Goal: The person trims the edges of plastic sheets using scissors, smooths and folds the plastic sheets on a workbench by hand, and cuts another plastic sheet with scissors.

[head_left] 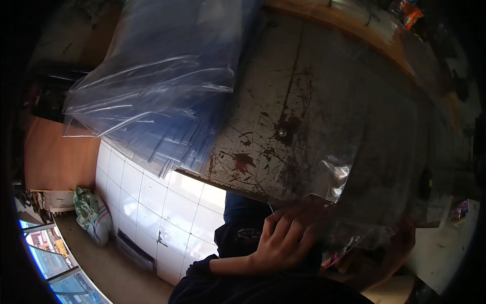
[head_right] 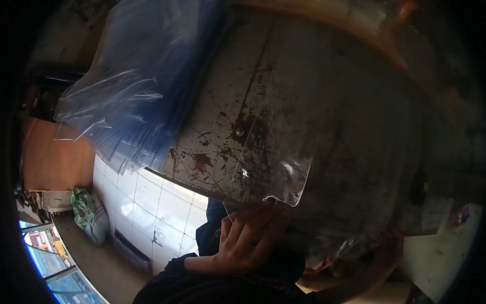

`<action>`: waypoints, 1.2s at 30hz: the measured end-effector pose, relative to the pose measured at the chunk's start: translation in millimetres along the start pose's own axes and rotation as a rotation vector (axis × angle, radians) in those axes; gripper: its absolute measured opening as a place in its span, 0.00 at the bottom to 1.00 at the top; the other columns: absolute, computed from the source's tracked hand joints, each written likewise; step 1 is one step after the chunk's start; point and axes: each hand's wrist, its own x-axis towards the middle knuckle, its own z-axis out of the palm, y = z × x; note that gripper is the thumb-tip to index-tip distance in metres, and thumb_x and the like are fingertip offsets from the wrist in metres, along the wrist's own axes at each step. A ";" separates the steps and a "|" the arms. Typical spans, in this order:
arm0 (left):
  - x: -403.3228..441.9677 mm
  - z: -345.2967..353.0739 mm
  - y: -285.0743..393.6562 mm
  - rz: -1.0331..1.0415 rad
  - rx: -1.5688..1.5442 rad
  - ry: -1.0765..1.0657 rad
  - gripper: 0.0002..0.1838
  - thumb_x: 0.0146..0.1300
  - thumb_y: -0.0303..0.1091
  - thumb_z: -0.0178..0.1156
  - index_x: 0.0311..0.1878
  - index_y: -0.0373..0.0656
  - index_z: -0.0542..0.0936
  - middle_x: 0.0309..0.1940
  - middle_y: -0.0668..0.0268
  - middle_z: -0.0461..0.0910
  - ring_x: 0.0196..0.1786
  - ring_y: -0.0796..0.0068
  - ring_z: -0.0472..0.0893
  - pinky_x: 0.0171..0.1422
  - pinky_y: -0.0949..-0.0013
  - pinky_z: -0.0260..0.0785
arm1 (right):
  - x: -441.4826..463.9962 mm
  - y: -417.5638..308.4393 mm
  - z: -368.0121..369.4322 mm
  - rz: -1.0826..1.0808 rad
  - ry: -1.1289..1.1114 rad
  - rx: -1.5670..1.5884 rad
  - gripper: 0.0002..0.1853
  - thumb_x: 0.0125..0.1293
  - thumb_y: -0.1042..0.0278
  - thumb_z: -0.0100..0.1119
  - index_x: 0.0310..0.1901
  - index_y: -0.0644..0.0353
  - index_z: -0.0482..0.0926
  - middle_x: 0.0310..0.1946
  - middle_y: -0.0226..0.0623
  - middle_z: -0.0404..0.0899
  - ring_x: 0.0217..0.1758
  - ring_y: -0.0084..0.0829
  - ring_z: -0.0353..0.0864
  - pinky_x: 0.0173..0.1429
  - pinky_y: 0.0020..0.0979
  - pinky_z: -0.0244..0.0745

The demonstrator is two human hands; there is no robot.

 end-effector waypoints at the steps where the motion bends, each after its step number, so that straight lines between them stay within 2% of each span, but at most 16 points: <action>1: 0.4 3.5 3.7 0.012 0.016 -0.082 0.16 0.52 0.29 0.61 0.47 0.48 0.81 0.47 0.68 0.77 0.49 0.73 0.76 0.48 0.69 0.66 | 1.3 2.6 -3.2 0.042 0.011 0.103 0.20 0.63 0.69 0.48 0.57 0.63 0.68 0.45 0.34 0.72 0.45 0.24 0.71 0.47 0.25 0.66; 3: 3.6 5.9 6.3 0.020 0.085 -0.040 0.15 0.53 0.31 0.59 0.46 0.51 0.81 0.50 0.70 0.77 0.50 0.75 0.75 0.47 0.71 0.65 | 1.5 7.0 -4.8 0.082 0.025 0.207 0.21 0.61 0.70 0.47 0.57 0.64 0.68 0.46 0.34 0.72 0.45 0.25 0.71 0.47 0.25 0.66; 5: 1.7 7.0 5.6 0.038 0.111 -0.062 0.18 0.57 0.33 0.54 0.51 0.47 0.78 0.53 0.70 0.76 0.53 0.77 0.75 0.47 0.74 0.63 | -1.0 8.9 -3.7 0.001 0.013 0.078 0.21 0.59 0.72 0.46 0.56 0.65 0.68 0.45 0.34 0.72 0.45 0.25 0.70 0.48 0.25 0.65; 9: 5.2 5.1 7.9 0.041 0.109 -0.062 0.15 0.53 0.31 0.59 0.46 0.50 0.81 0.50 0.69 0.77 0.49 0.74 0.75 0.47 0.73 0.65 | -2.8 -4.8 10.5 -0.024 0.004 -0.061 0.21 0.57 0.74 0.44 0.54 0.66 0.69 0.43 0.33 0.71 0.44 0.24 0.69 0.49 0.25 0.65; 12: 3.6 5.8 6.6 0.060 0.113 -0.053 0.15 0.53 0.31 0.59 0.46 0.50 0.82 0.51 0.69 0.76 0.49 0.74 0.75 0.46 0.73 0.65 | -11.8 -24.6 35.4 -0.007 0.158 -0.135 0.19 0.56 0.75 0.43 0.51 0.67 0.71 0.40 0.32 0.71 0.43 0.23 0.69 0.48 0.23 0.64; 14: 2.3 6.0 4.3 0.069 0.143 -0.070 0.16 0.57 0.32 0.54 0.50 0.50 0.80 0.53 0.71 0.75 0.51 0.79 0.75 0.45 0.76 0.63 | -16.2 -32.7 42.9 -0.027 0.138 -0.256 0.19 0.56 0.70 0.47 0.50 0.66 0.72 0.46 0.36 0.73 0.51 0.28 0.70 0.57 0.29 0.62; 15: 1.7 6.3 4.1 0.092 0.139 -0.070 0.16 0.57 0.32 0.54 0.50 0.50 0.80 0.53 0.71 0.75 0.51 0.79 0.75 0.45 0.76 0.63 | -16.4 -34.8 46.1 -0.026 0.160 -0.248 0.19 0.56 0.70 0.47 0.50 0.66 0.72 0.46 0.36 0.73 0.51 0.28 0.70 0.57 0.29 0.62; 17: 2.2 6.6 3.1 0.085 0.141 -0.053 0.17 0.49 0.31 0.64 0.45 0.47 0.81 0.47 0.70 0.78 0.48 0.74 0.76 0.49 0.69 0.62 | -14.9 -39.5 53.9 0.055 0.203 -0.196 0.16 0.55 0.78 0.42 0.47 0.68 0.71 0.37 0.30 0.70 0.40 0.20 0.68 0.46 0.21 0.64; 18: 5.4 1.6 2.4 0.112 0.134 -0.056 0.17 0.49 0.31 0.64 0.45 0.47 0.81 0.47 0.70 0.78 0.48 0.74 0.76 0.49 0.69 0.62 | -15.3 -46.1 63.9 -0.026 0.236 -0.147 0.15 0.55 0.79 0.44 0.45 0.69 0.73 0.36 0.31 0.73 0.40 0.21 0.71 0.45 0.21 0.66; 20: 12.5 -15.5 -4.4 0.001 0.054 -0.146 0.19 0.48 0.31 0.65 0.47 0.45 0.79 0.44 0.67 0.78 0.47 0.71 0.76 0.52 0.63 0.60 | -14.8 -41.9 71.0 -0.048 0.256 -0.122 0.15 0.55 0.79 0.46 0.45 0.69 0.74 0.37 0.33 0.75 0.42 0.22 0.73 0.45 0.22 0.68; 21: 9.6 -18.6 -14.9 -0.027 0.090 -0.035 0.19 0.50 0.32 0.63 0.48 0.42 0.78 0.43 0.63 0.78 0.46 0.69 0.77 0.56 0.55 0.58 | -14.8 -38.1 70.9 -0.073 0.251 -0.110 0.14 0.55 0.79 0.48 0.44 0.70 0.75 0.37 0.34 0.76 0.43 0.23 0.75 0.46 0.23 0.69; 23: 9.2 -26.3 -27.8 -0.076 0.341 0.276 0.14 0.60 0.35 0.55 0.45 0.36 0.77 0.41 0.59 0.79 0.44 0.62 0.77 0.61 0.47 0.59 | -9.5 -32.7 72.7 -0.034 0.115 0.045 0.18 0.53 0.84 0.55 0.48 0.69 0.75 0.43 0.42 0.79 0.45 0.27 0.79 0.48 0.25 0.75; 25: 13.5 -33.9 -19.6 0.021 0.351 0.457 0.14 0.62 0.36 0.53 0.44 0.33 0.76 0.39 0.60 0.79 0.43 0.59 0.77 0.60 0.49 0.62 | -0.3 -59.8 99.0 -0.087 0.105 0.203 0.14 0.56 0.85 0.56 0.46 0.70 0.77 0.41 0.42 0.81 0.45 0.27 0.80 0.50 0.25 0.75; 29: 50.3 -15.3 19.8 0.668 -0.004 -0.028 0.19 0.57 0.42 0.60 0.50 0.45 0.77 0.47 0.66 0.76 0.48 0.68 0.76 0.64 0.53 0.58 | 16.1 -84.0 122.0 -0.107 -0.069 0.172 0.15 0.58 0.85 0.56 0.48 0.70 0.76 0.41 0.41 0.81 0.46 0.26 0.80 0.50 0.24 0.75; 32: 81.9 22.2 36.3 0.769 -0.085 -0.105 0.24 0.52 0.46 0.64 0.53 0.50 0.75 0.51 0.69 0.73 0.51 0.71 0.76 0.65 0.54 0.57 | 21.1 -84.2 123.6 -0.125 -0.147 0.239 0.15 0.60 0.85 0.53 0.49 0.70 0.75 0.42 0.41 0.81 0.46 0.27 0.80 0.49 0.24 0.76; 36: 77.7 58.9 26.4 0.602 -0.082 -0.082 0.25 0.47 0.43 0.67 0.50 0.48 0.75 0.50 0.67 0.73 0.53 0.70 0.75 0.58 0.60 0.62 | 20.2 -74.8 124.2 -0.017 -0.148 0.458 0.14 0.62 0.85 0.50 0.49 0.70 0.75 0.42 0.44 0.80 0.45 0.28 0.80 0.47 0.25 0.77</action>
